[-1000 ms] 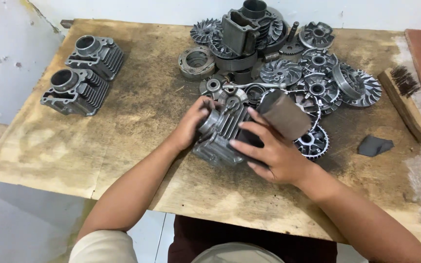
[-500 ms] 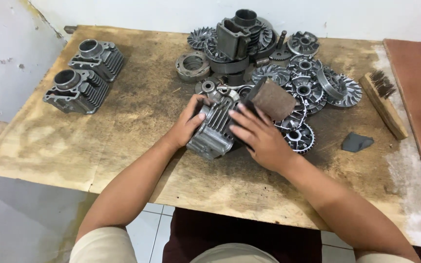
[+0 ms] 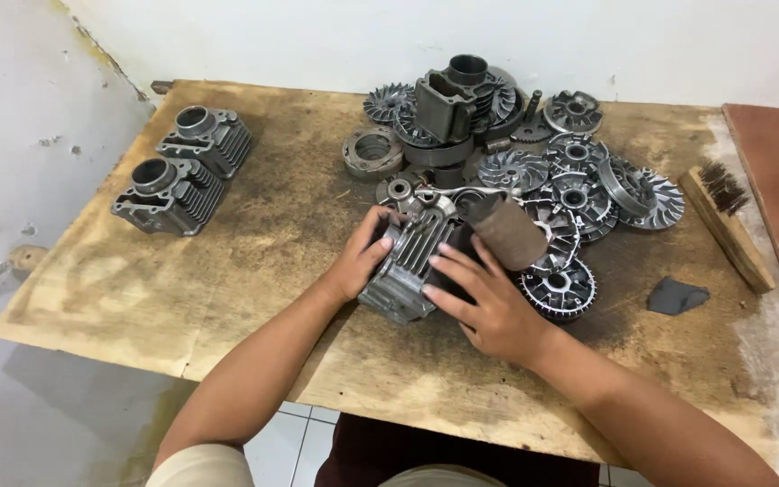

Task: The person is using sandpaper to clean the surface of a motorcycle engine cylinder block on a workbench.

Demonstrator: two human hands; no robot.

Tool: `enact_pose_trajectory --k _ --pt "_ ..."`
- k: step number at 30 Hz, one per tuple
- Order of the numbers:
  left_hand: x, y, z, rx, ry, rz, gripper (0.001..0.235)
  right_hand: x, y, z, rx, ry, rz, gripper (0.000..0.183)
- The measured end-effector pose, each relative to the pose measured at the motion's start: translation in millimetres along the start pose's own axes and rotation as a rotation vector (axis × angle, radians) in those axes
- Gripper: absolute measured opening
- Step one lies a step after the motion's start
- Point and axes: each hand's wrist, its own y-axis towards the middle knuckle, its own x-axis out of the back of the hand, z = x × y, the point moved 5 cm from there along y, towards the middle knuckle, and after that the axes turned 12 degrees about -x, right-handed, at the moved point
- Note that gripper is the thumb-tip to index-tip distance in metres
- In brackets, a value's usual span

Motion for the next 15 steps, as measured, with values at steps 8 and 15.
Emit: enact_pose_trajectory --k 8,15 --pt "-6 -5 -17 0.040 0.017 -0.038 0.052 5 -4 -6 -0.014 -0.072 0.019 0.043" --pt "-4 -4 -20 0.016 0.010 -0.043 0.052 14 5 5 0.038 0.115 0.035 0.048"
